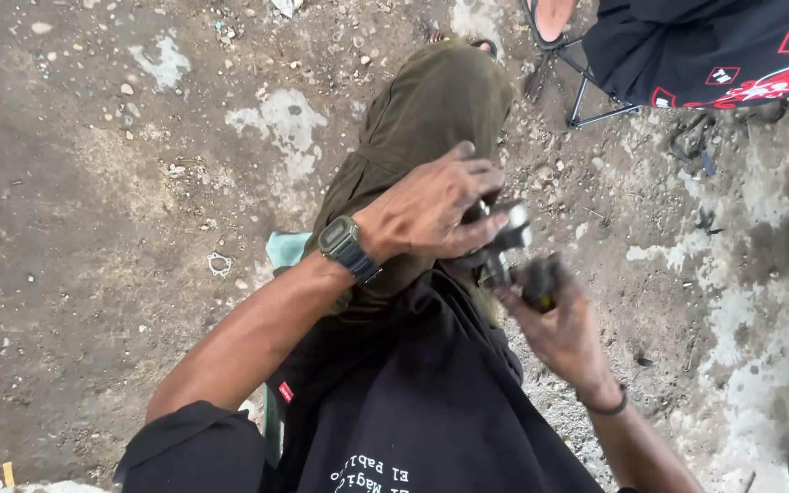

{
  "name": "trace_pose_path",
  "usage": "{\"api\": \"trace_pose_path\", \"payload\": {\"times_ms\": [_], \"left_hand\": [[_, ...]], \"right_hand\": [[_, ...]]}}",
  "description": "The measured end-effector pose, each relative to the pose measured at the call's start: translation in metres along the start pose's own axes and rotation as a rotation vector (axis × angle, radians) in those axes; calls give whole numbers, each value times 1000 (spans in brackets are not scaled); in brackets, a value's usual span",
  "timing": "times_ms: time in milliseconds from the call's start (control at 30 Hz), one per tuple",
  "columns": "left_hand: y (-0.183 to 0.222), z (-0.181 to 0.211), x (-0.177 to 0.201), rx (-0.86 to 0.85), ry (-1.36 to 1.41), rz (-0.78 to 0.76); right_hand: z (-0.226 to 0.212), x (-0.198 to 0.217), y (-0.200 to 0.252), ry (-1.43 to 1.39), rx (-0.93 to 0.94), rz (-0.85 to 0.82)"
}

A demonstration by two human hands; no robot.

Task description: Cleaning a motorcycle crankshaft thoroughly using a small brush to remove dirt and oil.

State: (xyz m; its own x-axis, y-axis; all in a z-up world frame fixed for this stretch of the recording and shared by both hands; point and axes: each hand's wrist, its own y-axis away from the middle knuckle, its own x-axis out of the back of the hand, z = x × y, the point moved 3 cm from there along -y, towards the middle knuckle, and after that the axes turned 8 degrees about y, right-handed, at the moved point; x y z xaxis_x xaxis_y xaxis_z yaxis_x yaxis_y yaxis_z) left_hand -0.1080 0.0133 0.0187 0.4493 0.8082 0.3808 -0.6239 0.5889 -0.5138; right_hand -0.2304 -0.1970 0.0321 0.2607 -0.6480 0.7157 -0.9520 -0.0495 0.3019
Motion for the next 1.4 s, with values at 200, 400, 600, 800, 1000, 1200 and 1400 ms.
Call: {"api": "trace_pose_path", "payload": {"times_ms": [200,400,600,800,1000,1200,1400], "left_hand": [[-16,34,-1,-260,57,-261],[-33,14,-6,-551,-266,-237],[-27,4,-27,-603,-219,-407],[-38,3,-26,-613,-440,-520],[-11,0,0,-692,-279,-283],[9,9,21,-392,-473,-253],[39,15,15,125,-518,-264]], "right_hand": [[-21,-14,29,-62,-40,66],[3,-22,21,-82,43,220],[13,-44,23,41,85,243],[31,-44,21,99,65,301],[-2,-76,-5,166,15,88],[-13,-65,-16,320,4,-114],[-43,-45,-3,281,-14,-334]]}}
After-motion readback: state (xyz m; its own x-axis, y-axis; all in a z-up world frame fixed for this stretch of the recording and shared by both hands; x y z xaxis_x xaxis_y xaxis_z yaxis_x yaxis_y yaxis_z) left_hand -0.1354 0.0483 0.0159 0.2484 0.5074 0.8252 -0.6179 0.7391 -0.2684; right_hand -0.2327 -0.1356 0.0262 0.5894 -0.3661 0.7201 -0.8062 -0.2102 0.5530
